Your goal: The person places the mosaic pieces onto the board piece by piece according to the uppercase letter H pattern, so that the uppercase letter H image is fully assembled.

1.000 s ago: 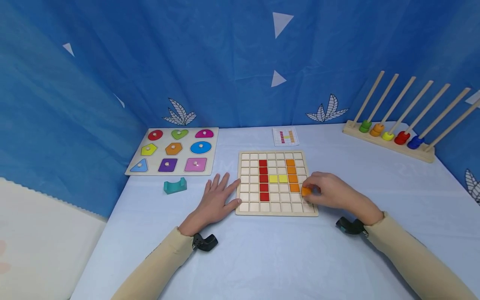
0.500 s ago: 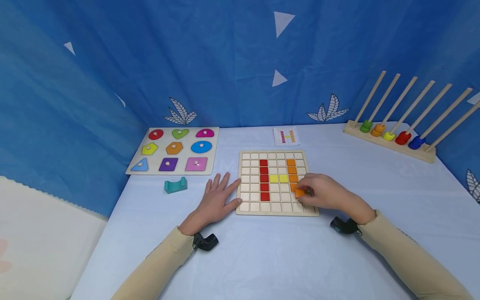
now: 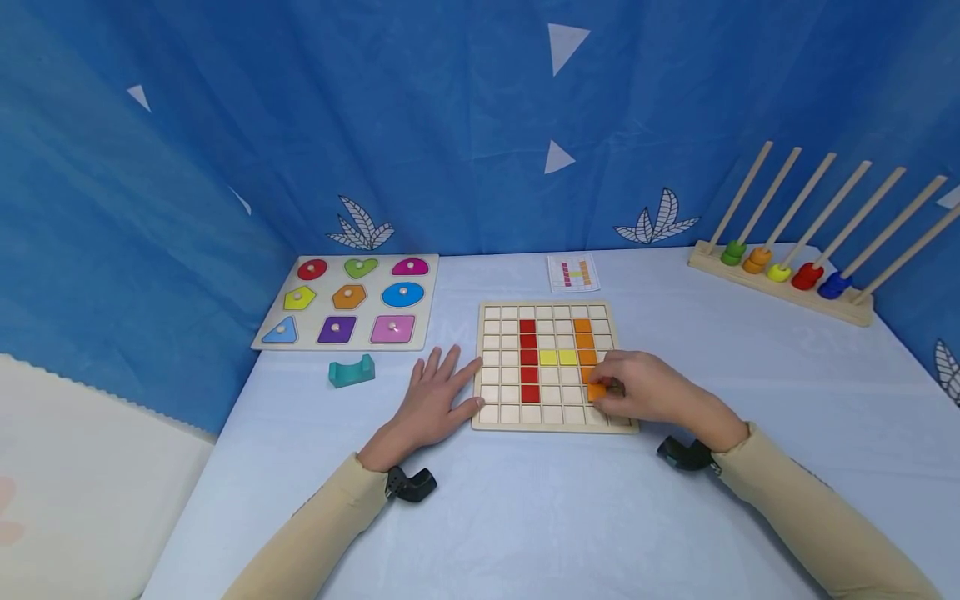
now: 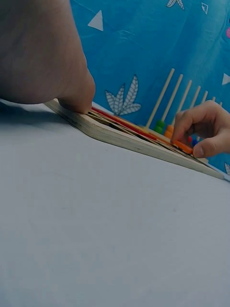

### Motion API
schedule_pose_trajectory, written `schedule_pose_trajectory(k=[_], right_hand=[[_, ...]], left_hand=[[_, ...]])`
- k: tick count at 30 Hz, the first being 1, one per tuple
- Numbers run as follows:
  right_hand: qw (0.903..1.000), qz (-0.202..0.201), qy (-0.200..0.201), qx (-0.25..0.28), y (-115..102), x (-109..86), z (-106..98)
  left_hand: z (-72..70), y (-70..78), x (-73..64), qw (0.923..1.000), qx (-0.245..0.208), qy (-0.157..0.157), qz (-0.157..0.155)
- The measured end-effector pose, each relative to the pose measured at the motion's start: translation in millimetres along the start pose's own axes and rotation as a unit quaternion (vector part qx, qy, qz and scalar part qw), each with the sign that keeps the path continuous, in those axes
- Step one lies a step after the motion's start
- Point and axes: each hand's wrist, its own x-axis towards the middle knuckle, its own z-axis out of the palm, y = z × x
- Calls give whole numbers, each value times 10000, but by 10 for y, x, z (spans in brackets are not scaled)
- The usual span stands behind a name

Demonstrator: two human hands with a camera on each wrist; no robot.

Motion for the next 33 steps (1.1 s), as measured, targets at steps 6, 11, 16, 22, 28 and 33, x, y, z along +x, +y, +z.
schedule_pose_trajectory(k=[6,11,16,22,28,33], right_hand=[[10000,-14,37,26,10,-12,13],[9999,-75,86,38,17,-18,23],[9998,-136,149,44,20,-21,28],[9998,-125,174,21,26,-19,30],[9998,-111,135,59,31,-16,36],[9997,-148,171,64,28,-15,45]], left_hand=[[-8,10,-1,10000,-27,2,-7],[-6,8,2,10000,-4,-51,-29],[-2,4,7,10000,-19,-68,-33],[-7,6,8,10000,-3,-43,-34],[-10,10,2,10000,-7,-64,-45],[-13,14,0,10000,10,-54,-26]])
